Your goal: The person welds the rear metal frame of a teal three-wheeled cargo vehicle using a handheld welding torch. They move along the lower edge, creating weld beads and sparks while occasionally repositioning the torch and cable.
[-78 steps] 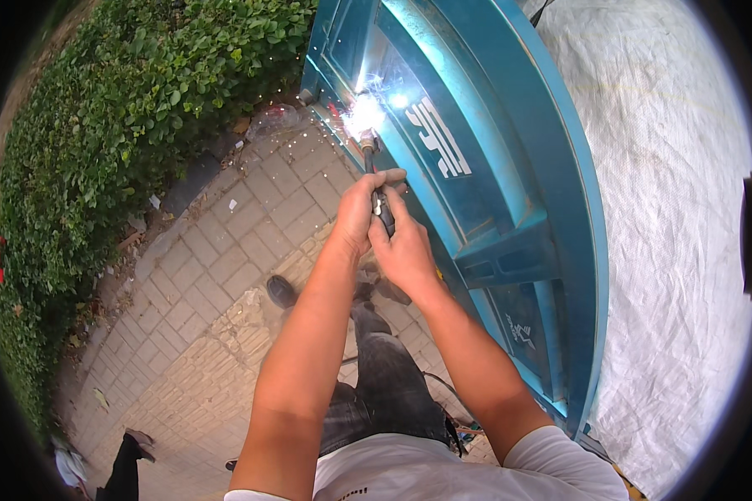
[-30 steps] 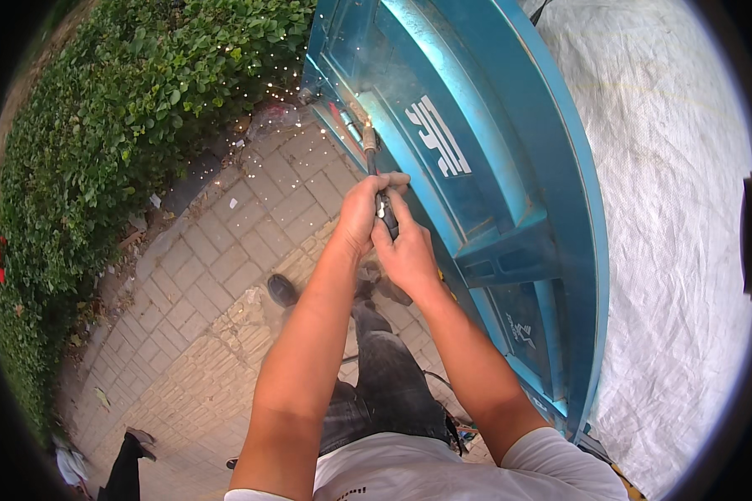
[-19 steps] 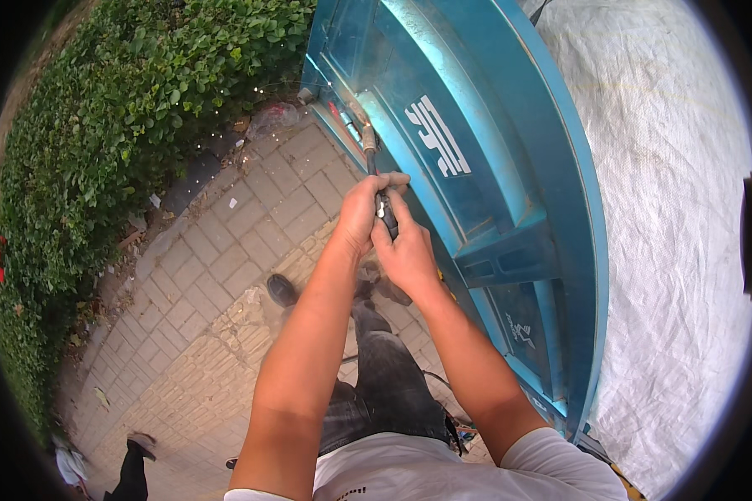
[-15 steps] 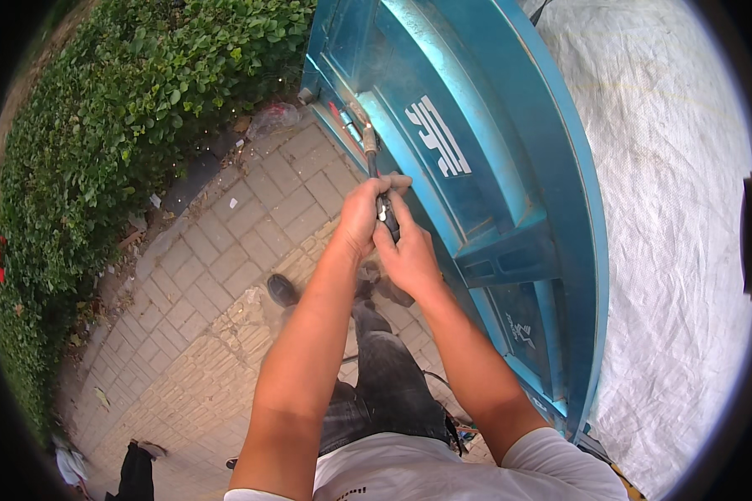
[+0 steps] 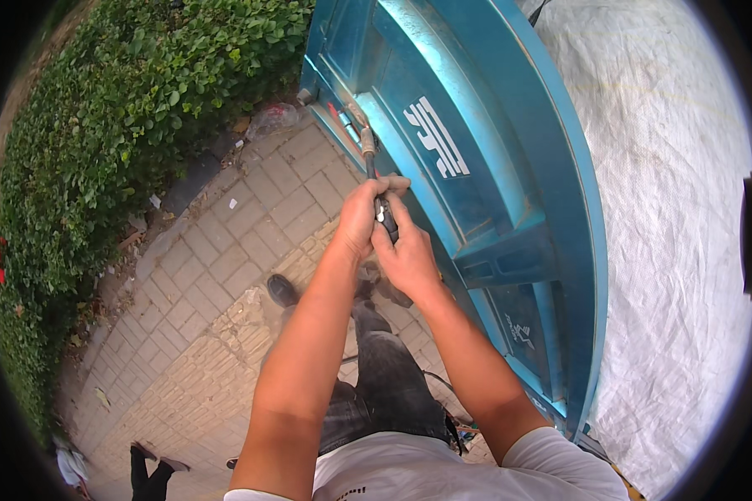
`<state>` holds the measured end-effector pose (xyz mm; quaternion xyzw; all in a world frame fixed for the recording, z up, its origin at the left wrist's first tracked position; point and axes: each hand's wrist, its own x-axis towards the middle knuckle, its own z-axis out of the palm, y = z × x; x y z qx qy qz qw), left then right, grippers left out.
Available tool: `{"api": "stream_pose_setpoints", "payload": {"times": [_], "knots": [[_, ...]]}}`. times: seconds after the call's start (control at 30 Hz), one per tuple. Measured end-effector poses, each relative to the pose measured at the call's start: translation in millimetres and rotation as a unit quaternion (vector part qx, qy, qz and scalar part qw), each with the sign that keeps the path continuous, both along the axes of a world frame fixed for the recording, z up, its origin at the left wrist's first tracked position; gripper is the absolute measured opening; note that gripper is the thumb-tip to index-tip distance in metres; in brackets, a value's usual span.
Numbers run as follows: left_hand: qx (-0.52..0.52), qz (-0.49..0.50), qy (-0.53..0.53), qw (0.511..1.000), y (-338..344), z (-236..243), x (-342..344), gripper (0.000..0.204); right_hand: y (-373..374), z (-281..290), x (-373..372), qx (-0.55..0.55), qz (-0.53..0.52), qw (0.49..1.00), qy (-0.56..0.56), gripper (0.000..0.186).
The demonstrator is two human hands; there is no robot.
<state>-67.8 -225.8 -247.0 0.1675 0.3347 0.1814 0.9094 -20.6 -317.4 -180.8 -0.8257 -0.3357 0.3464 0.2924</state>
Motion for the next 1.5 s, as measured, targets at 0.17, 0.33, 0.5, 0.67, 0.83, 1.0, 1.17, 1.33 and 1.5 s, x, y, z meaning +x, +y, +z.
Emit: {"api": "stream_pose_setpoints", "payload": {"times": [0.17, 0.33, 0.5, 0.67, 0.83, 1.0, 1.17, 1.33, 1.5], "knots": [[-0.009, 0.012, 0.006, 1.0, 4.3, 1.6, 1.9, 0.042, 8.1, 4.7, 0.9, -0.021, -0.002, 1.0, 0.005, 0.061], [-0.005, -0.008, 0.012, 1.0, 8.3, 4.1, 0.9, 0.042, 10.8, 9.0, -1.9, -0.012, -0.014, 1.0, 0.008, 0.06], [-0.013, 0.013, 0.003, 1.0, -2.9, 0.5, -0.7, 0.041, -1.9, 1.7, 0.9, 0.015, 0.009, 1.0, 0.006, 0.06], [-0.001, 0.017, -0.006, 1.0, -3.6, -0.9, 0.7, 0.042, -4.2, -3.0, 0.5, 0.022, 0.017, 0.999, -0.023, 0.06], [0.007, -0.007, 0.001, 1.0, 3.8, -0.4, 0.1, 0.042, 3.4, -0.6, 0.3, 0.004, 0.007, 1.0, -0.029, 0.059], [0.009, -0.007, 0.006, 1.0, 6.5, 0.1, 0.9, 0.043, 8.0, 2.6, -0.9, 0.004, 0.003, 1.0, -0.025, 0.059], [0.005, -0.012, 0.004, 1.0, 8.1, -0.8, 0.3, 0.043, 9.1, 1.5, -1.0, 0.0, 0.002, 1.0, -0.027, 0.059], [0.002, -0.009, 0.012, 1.0, 7.8, 1.6, 0.8, 0.043, 10.0, 3.7, -1.0, -0.008, 0.0, 1.0, -0.019, 0.059], [0.004, -0.014, 0.009, 1.0, 8.1, -1.8, -0.1, 0.042, 10.0, 3.6, -1.2, -0.013, -0.002, 1.0, -0.016, 0.059]]}}
